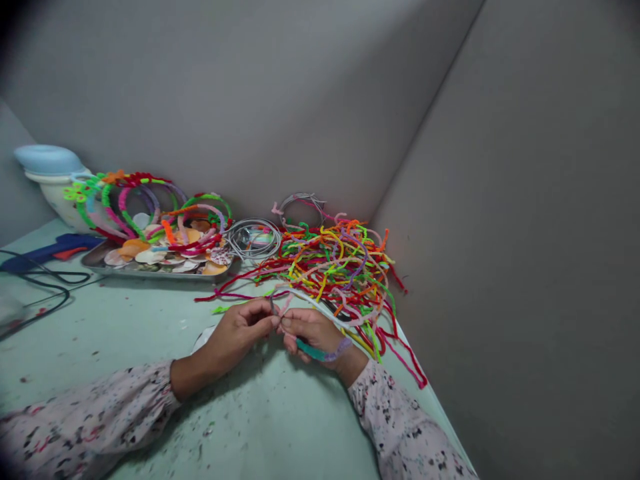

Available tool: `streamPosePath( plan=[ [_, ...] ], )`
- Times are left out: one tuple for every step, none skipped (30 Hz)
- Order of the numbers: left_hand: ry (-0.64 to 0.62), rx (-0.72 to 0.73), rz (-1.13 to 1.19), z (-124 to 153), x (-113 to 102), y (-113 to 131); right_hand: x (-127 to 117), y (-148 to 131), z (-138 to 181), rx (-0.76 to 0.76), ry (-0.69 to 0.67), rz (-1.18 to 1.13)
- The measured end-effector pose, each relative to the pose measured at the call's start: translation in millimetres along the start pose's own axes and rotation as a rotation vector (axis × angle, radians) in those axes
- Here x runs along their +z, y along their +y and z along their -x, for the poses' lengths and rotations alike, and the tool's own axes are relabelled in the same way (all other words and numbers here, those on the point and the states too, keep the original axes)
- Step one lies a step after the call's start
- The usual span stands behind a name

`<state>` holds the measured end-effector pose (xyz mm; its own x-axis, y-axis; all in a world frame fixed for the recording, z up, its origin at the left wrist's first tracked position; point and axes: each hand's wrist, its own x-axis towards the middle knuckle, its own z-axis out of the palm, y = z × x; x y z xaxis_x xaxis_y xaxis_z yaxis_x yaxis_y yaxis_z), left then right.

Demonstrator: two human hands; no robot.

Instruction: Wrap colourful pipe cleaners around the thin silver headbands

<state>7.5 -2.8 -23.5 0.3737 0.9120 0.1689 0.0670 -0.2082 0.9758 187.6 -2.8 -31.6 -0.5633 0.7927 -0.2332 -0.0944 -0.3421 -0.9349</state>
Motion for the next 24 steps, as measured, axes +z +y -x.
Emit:
streamPosePath(
  plan=[
    [-0.008,-0.005,0.017,-0.1,0.0,0.5,-0.2,-0.3,0.6,0.003,0.000,-0.010],
    [-0.018,-0.015,0.038,-0.2,0.1,0.8,-0.4,-0.5,1.1,0.007,0.004,-0.020],
    [-0.028,-0.029,0.063,-0.5,0.3,0.9,-0.7,-0.6,1.6,0.012,0.009,-0.026],
    [-0.037,-0.048,0.090,-0.8,0.6,0.6,-1.1,-0.6,2.0,0.016,0.015,-0.027],
    [-0.043,-0.066,0.118,-1.3,1.0,0.0,-1.6,-0.4,2.2,0.020,0.020,-0.025],
    [-0.047,-0.082,0.144,-1.8,1.4,-0.7,-2.3,0.0,2.3,0.021,0.022,-0.023],
    [-0.046,-0.093,0.166,-2.4,1.7,-1.5,-3.2,0.6,2.2,0.019,0.020,-0.023],
    [-0.044,-0.100,0.183,-2.9,1.9,-2.4,-4.1,1.3,2.1,0.014,0.013,-0.025],
    [-0.040,-0.104,0.194,-3.5,2.0,-3.1,-5.1,1.9,1.9,0.011,0.005,-0.027],
    [-0.037,-0.107,0.202,-3.9,2.0,-3.6,-6.2,2.5,1.7,0.012,-0.003,-0.030],
    [-0.037,-0.111,0.208,-4.2,1.8,-3.9,-7.1,3.0,1.5,0.016,-0.009,-0.032],
    [-0.038,-0.114,0.211,-4.5,1.6,-4.0,-7.9,3.4,1.4,0.022,-0.014,-0.030],
    [-0.041,-0.114,0.214,-4.5,1.2,-3.8,-8.5,3.5,1.3,0.027,-0.019,-0.027],
    [-0.047,-0.114,0.216,-4.5,0.9,-3.5,-9.0,3.6,1.4,0.027,-0.023,-0.025],
    [-0.053,-0.113,0.219,-4.4,0.5,-3.1,-9.3,3.5,1.6,0.024,-0.027,-0.025],
    [-0.061,-0.112,0.225,-4.3,0.3,-2.7,-9.5,3.5,1.9,0.019,-0.030,-0.026],
    [-0.070,-0.111,0.234,-4.2,0.0,-2.4,-9.7,3.6,2.2,0.017,-0.033,-0.029],
    [-0.083,-0.110,0.245,-4.1,-0.1,-2.4,-9.8,3.8,2.6,0.018,-0.037,-0.033],
    [-0.098,-0.108,0.257,-4.1,-0.2,-2.6,-10.1,4.1,2.9,0.019,-0.041,-0.037],
    [-0.111,-0.106,0.271,-4.3,-0.2,-3.2,-10.4,4.6,3.2,0.016,-0.044,-0.041],
    [-0.122,-0.105,0.285,-4.5,-0.2,-4.0,-10.7,5.2,3.4,0.011,-0.045,-0.046],
    [-0.133,-0.109,0.299,-4.7,-0.2,-5.0,-11.2,5.8,3.5,0.006,-0.048,-0.051],
    [-0.143,-0.117,0.315,-5.0,-0.1,-6.1,-11.6,6.4,3.5,0.002,-0.050,-0.058],
    [-0.154,-0.125,0.331,-5.2,0.0,-7.2,-12.0,6.8,3.4,0.003,-0.056,-0.067]
  ],
)
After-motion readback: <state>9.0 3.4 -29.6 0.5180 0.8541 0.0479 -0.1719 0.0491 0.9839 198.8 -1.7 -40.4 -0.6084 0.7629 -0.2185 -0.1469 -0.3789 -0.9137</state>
